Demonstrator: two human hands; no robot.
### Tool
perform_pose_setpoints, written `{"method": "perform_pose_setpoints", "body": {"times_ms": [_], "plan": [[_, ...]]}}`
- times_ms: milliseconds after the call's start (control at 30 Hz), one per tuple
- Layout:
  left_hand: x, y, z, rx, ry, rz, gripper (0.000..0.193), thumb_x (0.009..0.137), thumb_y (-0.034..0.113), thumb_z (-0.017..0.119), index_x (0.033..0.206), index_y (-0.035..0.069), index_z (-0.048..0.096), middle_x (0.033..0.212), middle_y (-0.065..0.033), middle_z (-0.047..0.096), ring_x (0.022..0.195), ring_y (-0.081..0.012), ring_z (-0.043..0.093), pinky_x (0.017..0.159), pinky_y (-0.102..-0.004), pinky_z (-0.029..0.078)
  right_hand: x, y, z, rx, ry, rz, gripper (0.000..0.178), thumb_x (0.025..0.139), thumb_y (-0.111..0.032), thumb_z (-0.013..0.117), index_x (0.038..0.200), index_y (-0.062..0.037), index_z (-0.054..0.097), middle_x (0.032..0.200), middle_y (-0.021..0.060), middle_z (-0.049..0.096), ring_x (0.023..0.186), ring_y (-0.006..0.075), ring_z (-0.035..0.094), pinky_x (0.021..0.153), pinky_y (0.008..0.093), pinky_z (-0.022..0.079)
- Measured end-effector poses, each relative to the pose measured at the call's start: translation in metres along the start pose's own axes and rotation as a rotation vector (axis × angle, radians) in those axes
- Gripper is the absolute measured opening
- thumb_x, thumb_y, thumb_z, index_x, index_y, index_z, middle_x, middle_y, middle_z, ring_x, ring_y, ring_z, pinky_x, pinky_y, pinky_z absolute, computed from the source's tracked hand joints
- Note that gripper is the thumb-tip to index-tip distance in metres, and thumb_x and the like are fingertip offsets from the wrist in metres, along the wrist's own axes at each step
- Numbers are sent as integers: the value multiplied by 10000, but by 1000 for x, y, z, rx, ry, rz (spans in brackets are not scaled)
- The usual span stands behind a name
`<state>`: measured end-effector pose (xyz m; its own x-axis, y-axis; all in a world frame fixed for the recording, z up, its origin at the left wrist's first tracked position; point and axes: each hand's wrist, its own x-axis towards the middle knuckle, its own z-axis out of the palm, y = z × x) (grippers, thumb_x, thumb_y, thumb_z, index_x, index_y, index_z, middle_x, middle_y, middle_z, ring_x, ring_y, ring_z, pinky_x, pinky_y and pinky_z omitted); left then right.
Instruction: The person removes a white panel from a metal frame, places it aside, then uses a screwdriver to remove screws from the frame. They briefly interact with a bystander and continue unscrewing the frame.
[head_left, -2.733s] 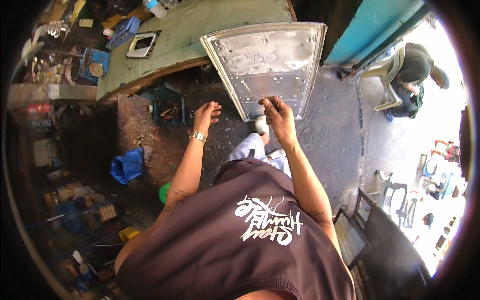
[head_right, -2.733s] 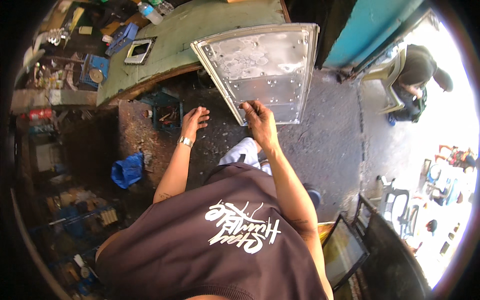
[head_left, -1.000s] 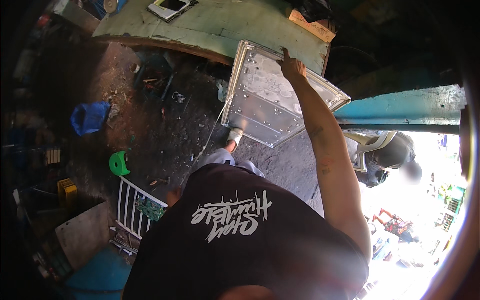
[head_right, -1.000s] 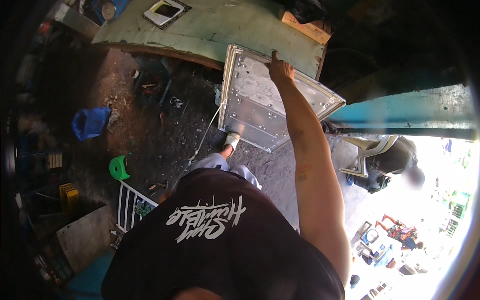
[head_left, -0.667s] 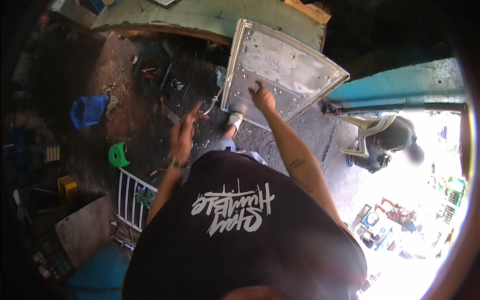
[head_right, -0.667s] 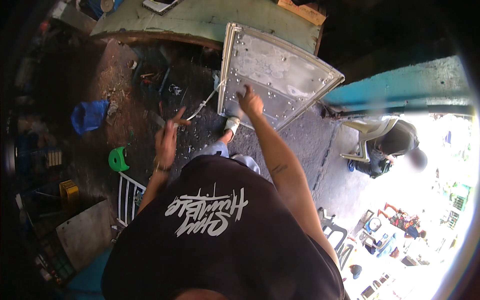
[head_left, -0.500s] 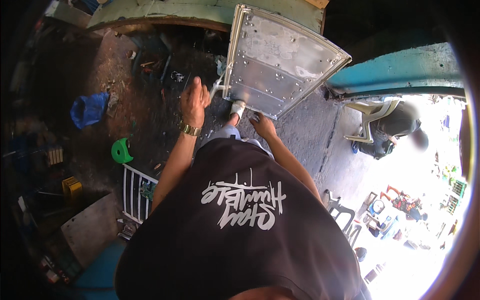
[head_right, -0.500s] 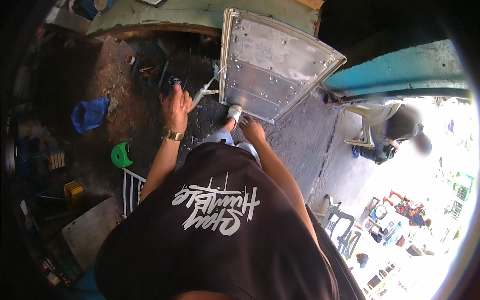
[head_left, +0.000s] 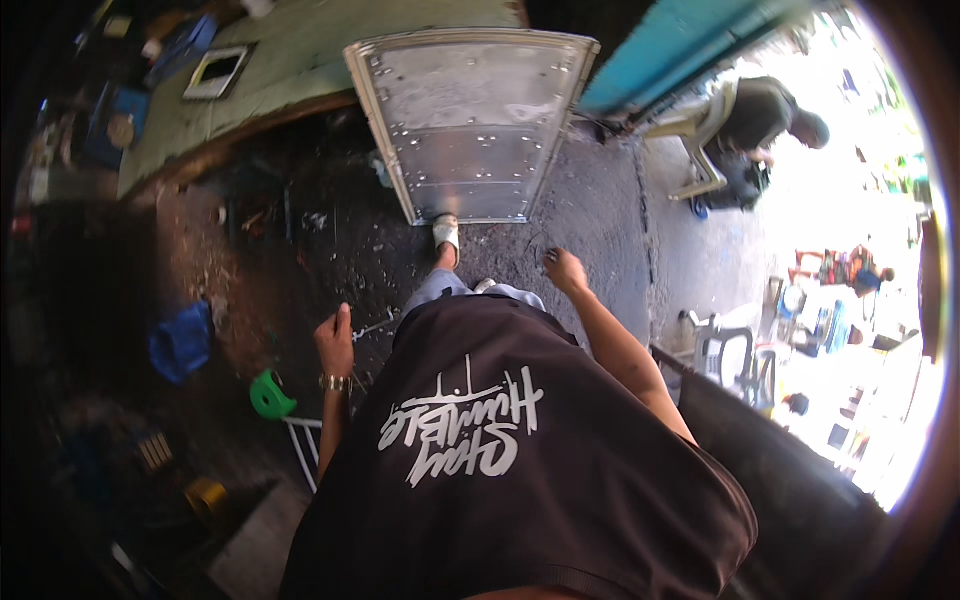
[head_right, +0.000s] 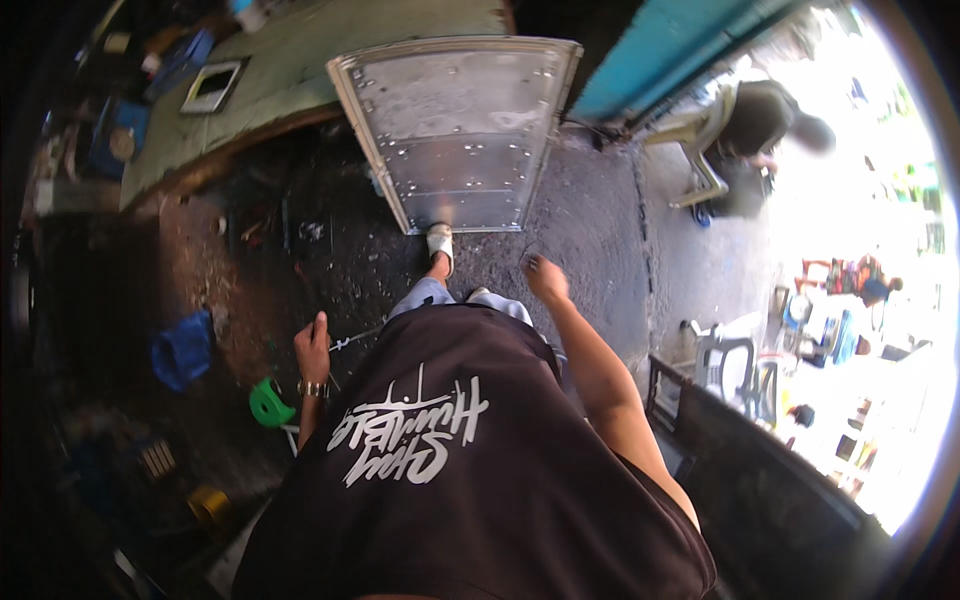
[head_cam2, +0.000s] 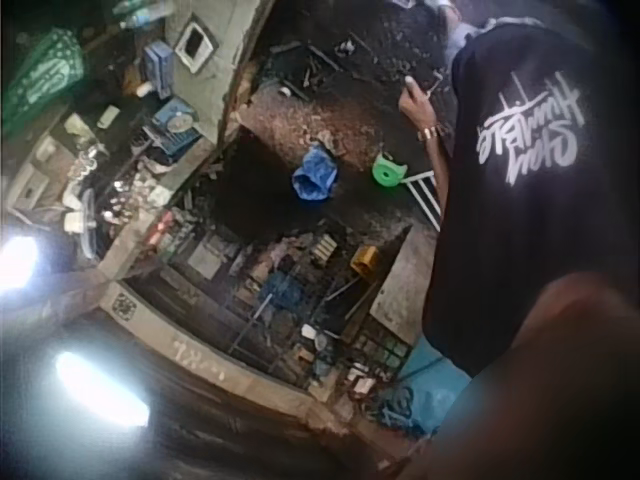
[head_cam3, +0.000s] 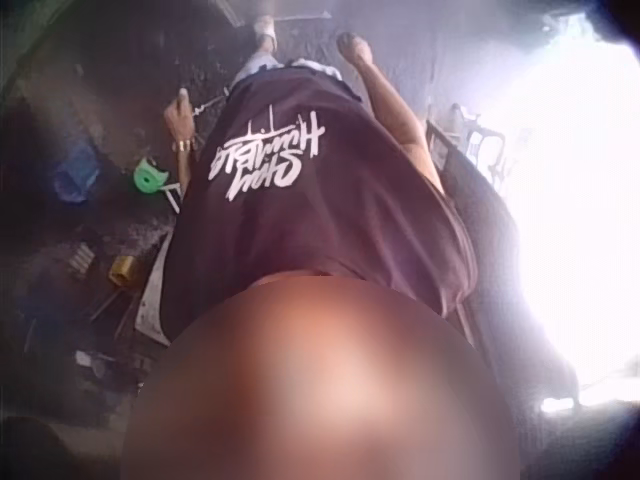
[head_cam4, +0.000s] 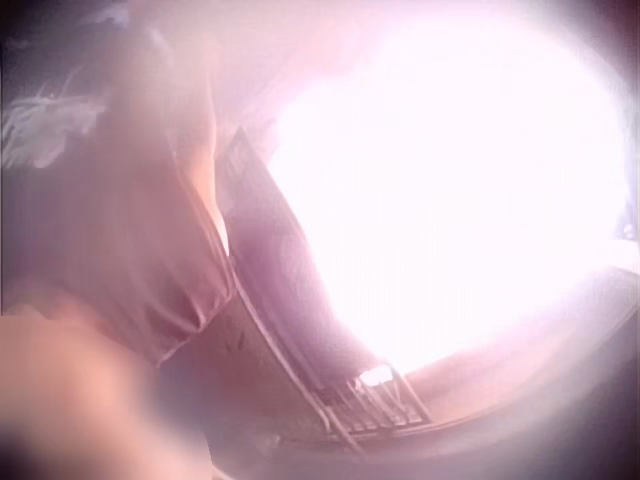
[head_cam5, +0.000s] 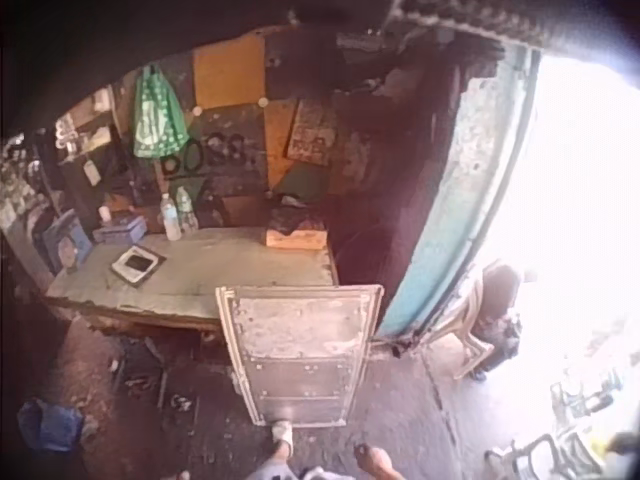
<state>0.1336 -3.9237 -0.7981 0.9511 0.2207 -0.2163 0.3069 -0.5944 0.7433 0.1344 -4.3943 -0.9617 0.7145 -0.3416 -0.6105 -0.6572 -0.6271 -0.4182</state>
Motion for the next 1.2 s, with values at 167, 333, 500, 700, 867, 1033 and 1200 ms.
{"method": "perform_pose_setpoints", "body": {"times_ms": [167, 333, 500, 700, 867, 1033, 1200], "plan": [[4, 69, -4, -63, -45, 272, 461, 997, 241, 612, 624, -14, 517, 560, -44, 484, 519, -128, 432, 521, -335, 336, -13, -128, 41, 70, -8, -412, 379, 934, -418, 593, 1178, -147, 696, 1071, 189, 714, 1002, 390, 678, 881, 488, 536], [16, 80, -8, 172, -88, 294, 476, 989, 291, 627, 642, -23, 537, 545, -94, 508, 510, -158, 451, 523, -374, 352, 5, -166, 39, 210, 35, -430, 359, 951, -415, 572, 1140, -141, 706, 1068, 207, 705, 1012, 409, 669, 875, 498, 536], [3, -9, -33, 376, -140, 102, 569, 976, 395, 628, 615, -35, 539, 516, -136, 517, 486, -197, 474, 520, -411, 379, 106, -128, -33, 414, 372, -3, 314, 951, -335, 530, 1096, -139, 728, 1059, 205, 709, 1012, 376, 686, 910, 481, 533], [-11, -180, -69, 762, -424, -228, 628, 919, 513, 644, 647, -49, 572, 531, -197, 478, 512, -223, 448, 549, -457, 391, 216, -108, -122, 408, 589, 81, 425, 920, -357, 621, 1225, -61, 636, 1266, 204, 609, 1151, 406, 613, 976, 504, 498], [-15, -209, -112, 634, -304, -415, 593, 887, 489, 670, 754, -86, 615, 623, -206, 627, 669, -187, 566, 662, -452, 467, 300, -121, -125, 550, 493, 280, 561, 914, -400, 659, 1365, -81, 561, 1345, 186, 604, 1223, 377, 591, 1007, 486, 484], [31, -149, -109, 724, -363, -339, 622, 928, 486, 643, 736, -104, 596, 554, -170, 533, 623, -141, 451, 574, -441, 403, 353, -135, -96, 1046, 449, 417, 505, 920, -400, 676, 1290, -62, 620, 1115, 205, 703, 1033, 360, 677, 882, 439, 529], [95, -81, -68, 644, -454, -294, 607, 961, 455, 618, 699, -92, 610, 525, -164, 517, 542, -155, 456, 524, -436, 380, 349, -129, -83, 1105, 510, 317, 360, 955, -368, 619, 1079, -44, 716, 926, 171, 727, 881, 313, 687, 816, 423, 521]]}}
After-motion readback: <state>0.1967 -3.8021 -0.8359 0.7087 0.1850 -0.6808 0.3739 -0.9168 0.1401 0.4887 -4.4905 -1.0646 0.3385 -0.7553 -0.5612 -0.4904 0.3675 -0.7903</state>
